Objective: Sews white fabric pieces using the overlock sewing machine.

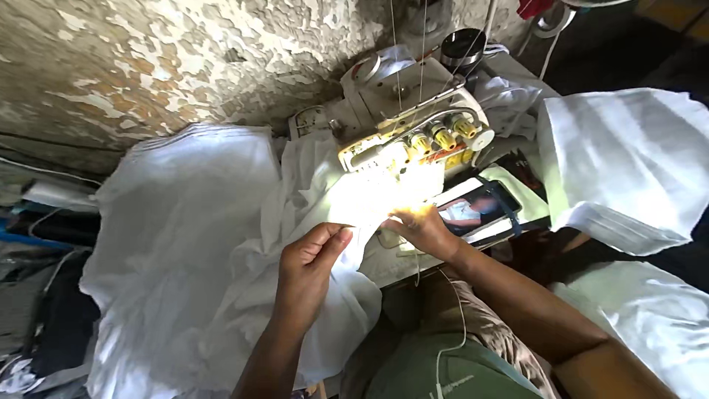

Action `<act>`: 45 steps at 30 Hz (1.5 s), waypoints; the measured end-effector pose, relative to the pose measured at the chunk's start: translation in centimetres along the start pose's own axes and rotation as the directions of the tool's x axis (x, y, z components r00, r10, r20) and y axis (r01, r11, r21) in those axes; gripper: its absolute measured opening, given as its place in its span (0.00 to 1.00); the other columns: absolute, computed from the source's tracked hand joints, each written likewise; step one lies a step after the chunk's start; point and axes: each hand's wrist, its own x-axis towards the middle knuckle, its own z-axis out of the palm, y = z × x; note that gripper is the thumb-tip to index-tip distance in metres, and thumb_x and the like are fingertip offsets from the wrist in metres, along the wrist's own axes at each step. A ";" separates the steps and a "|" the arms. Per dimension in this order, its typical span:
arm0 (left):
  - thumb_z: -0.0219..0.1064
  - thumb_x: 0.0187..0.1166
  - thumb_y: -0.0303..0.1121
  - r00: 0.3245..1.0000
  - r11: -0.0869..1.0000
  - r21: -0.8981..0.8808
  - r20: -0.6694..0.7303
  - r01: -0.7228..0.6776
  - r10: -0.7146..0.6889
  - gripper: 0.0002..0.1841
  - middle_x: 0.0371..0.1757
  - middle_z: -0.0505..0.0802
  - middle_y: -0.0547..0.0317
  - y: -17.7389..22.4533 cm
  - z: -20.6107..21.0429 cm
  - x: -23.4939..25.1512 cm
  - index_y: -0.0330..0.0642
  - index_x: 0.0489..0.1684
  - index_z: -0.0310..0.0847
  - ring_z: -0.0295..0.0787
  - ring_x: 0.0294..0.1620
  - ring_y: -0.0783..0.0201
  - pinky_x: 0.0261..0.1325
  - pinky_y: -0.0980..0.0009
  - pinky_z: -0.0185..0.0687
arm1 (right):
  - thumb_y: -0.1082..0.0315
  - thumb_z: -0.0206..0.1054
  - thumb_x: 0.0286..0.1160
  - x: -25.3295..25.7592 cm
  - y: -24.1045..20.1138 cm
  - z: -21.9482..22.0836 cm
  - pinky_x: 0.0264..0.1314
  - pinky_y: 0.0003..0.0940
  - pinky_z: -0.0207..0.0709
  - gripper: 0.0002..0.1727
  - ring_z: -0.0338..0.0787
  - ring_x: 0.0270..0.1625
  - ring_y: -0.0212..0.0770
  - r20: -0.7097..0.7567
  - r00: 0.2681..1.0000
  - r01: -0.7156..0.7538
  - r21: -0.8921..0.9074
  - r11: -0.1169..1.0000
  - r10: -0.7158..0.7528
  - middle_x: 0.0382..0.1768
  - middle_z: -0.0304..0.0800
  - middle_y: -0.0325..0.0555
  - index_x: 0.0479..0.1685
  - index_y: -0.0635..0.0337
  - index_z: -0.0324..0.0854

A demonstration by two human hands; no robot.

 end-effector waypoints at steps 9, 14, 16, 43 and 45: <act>0.63 0.84 0.31 0.998 1.000 -0.018 0.052 0.023 -0.022 0.08 0.28 0.89 0.76 0.4 -0.3 0.7 0.50 0.38 0.90 0.82 0.28 0.83 0.32 0.85 0.78 | 0.75 0.65 0.66 0.4 -0.5 0.0 0.16 0.36 0.68 0.08 0.78 0.14 0.41 -0.038 0.996 0.082 -0.104 0.991 -0.086 0.13 0.80 0.47 0.33 0.67 0.91; 0.65 0.82 0.31 0.971 0.989 0.090 0.219 -0.115 0.093 0.06 0.30 0.89 0.76 -0.8 0.5 -0.9 0.43 0.40 0.90 0.81 0.30 0.89 0.36 0.89 0.77 | 0.69 0.70 0.68 -1.3 0.0 -0.3 0.26 0.42 0.80 0.07 0.90 0.26 0.45 0.002 0.995 0.097 -0.149 0.984 -0.098 0.24 0.91 0.48 0.32 0.61 0.93; 0.64 0.84 0.33 0.951 0.982 0.096 0.279 -0.165 0.133 0.10 0.34 0.92 0.71 -1.7 1.4 -1.8 0.39 0.43 0.91 0.84 0.35 0.88 0.42 0.89 0.79 | 0.71 0.68 0.68 -1.7 0.2 -0.3 0.26 0.41 0.80 0.07 0.90 0.26 0.46 0.006 0.988 0.155 -0.193 0.969 -0.157 0.25 0.91 0.48 0.32 0.60 0.93; 0.70 0.72 0.23 0.901 0.636 0.693 0.046 -0.340 0.432 0.06 0.26 0.92 0.53 -5.6 8.6 1.1 0.38 0.28 0.92 0.91 0.35 0.51 0.35 0.59 0.83 | 0.72 0.62 0.80 -9.0 -0.1 2.6 0.51 0.11 0.76 0.12 0.86 0.43 0.28 -0.290 0.950 -0.126 -0.003 0.992 0.120 0.47 0.87 0.59 0.55 0.70 0.83; 0.71 0.70 0.21 0.906 0.637 0.702 0.026 -0.318 0.423 0.04 0.34 0.94 0.49 -5.7 8.9 1.8 0.38 0.30 0.92 0.92 0.38 0.49 0.36 0.58 0.85 | 0.73 0.61 0.80 -8.9 -0.1 2.6 0.50 0.11 0.76 0.12 0.85 0.43 0.28 -0.302 0.946 -0.123 0.007 0.992 0.119 0.47 0.86 0.58 0.55 0.71 0.83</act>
